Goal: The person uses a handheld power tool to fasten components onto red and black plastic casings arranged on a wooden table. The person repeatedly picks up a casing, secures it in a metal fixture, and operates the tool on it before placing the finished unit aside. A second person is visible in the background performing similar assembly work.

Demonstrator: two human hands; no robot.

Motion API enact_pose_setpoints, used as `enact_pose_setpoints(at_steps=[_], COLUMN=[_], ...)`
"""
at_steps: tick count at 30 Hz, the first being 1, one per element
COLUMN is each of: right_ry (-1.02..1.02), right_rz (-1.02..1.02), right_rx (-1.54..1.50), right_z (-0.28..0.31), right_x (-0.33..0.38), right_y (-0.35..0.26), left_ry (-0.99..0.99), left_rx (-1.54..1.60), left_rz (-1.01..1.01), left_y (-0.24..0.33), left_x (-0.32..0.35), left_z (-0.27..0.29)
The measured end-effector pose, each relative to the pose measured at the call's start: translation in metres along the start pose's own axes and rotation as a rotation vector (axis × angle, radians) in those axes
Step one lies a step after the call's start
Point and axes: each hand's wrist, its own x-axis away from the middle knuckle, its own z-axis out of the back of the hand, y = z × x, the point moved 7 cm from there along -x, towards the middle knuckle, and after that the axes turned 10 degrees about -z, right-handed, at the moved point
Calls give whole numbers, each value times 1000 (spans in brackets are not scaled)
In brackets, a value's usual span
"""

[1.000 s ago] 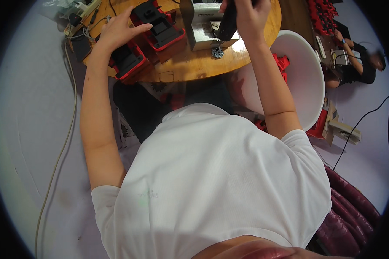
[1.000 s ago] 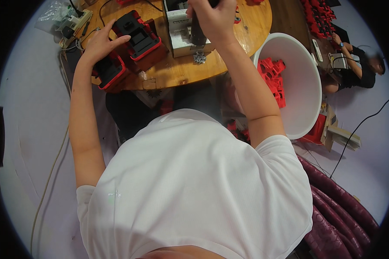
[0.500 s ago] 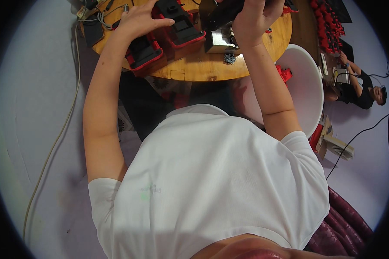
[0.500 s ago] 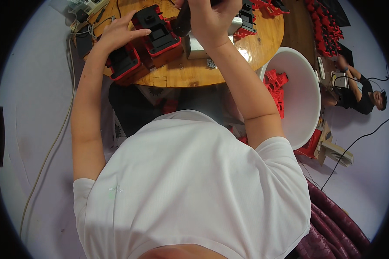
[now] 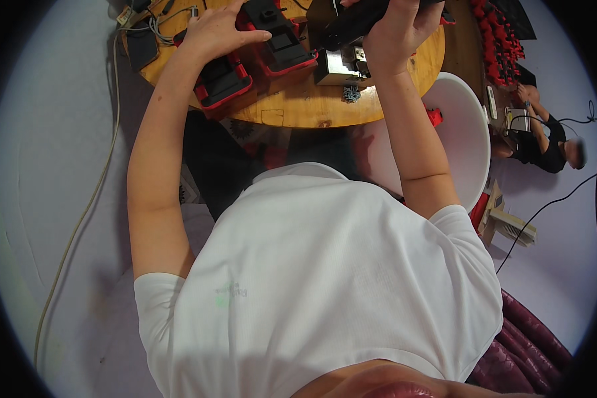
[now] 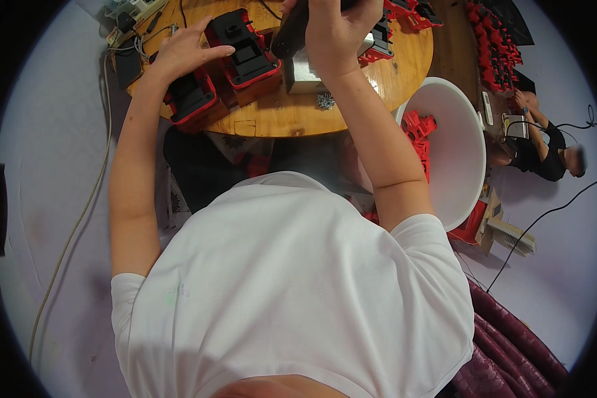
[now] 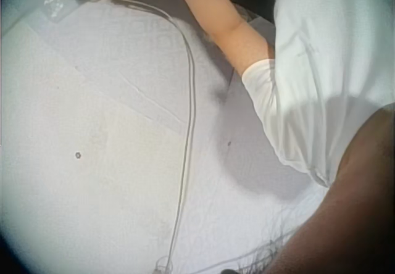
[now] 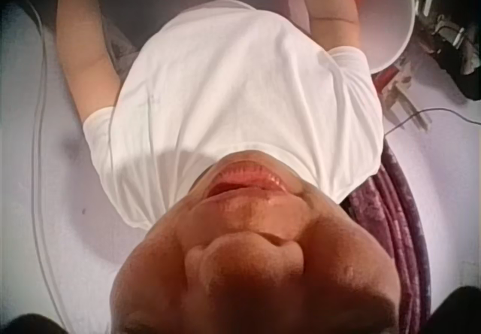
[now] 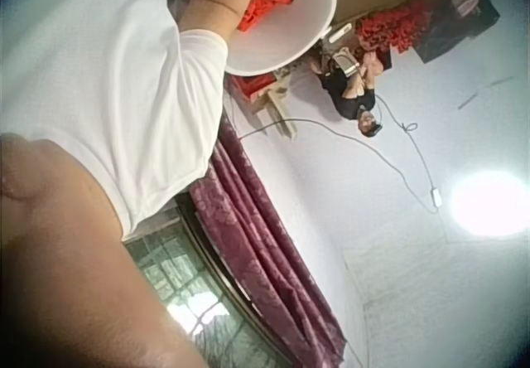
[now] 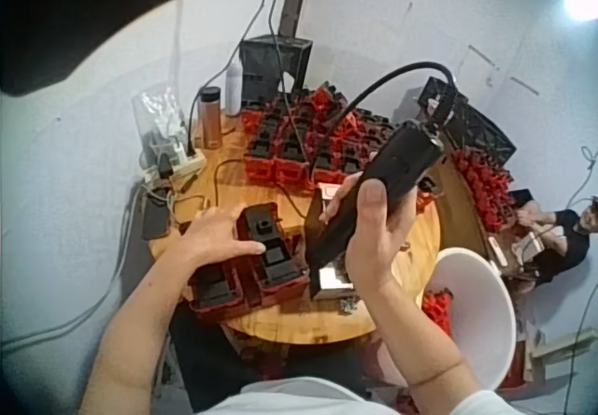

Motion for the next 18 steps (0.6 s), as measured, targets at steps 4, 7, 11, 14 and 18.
enact_pose_setpoints(at_steps=[4,7,11,14,18], right_ry=[36,31,41,113,56], right_rz=[2,17,42,-42,28], right_rx=[-6,-6,-10,-26,-19], right_z=[7,4,8,9,13], right_x=[-1,-1,-1,0,0], right_y=[7,2,8,9,11], left_ry=[-12,-53,52,46,10], left_rx=[-2,30,-12,6,38], left_rz=[12,21,-17,-16,-8], left_y=[-1,-1,-5,-4,-2], left_x=[0,-1,-2,0,0], left_z=[-1,0,-4,-2,0])
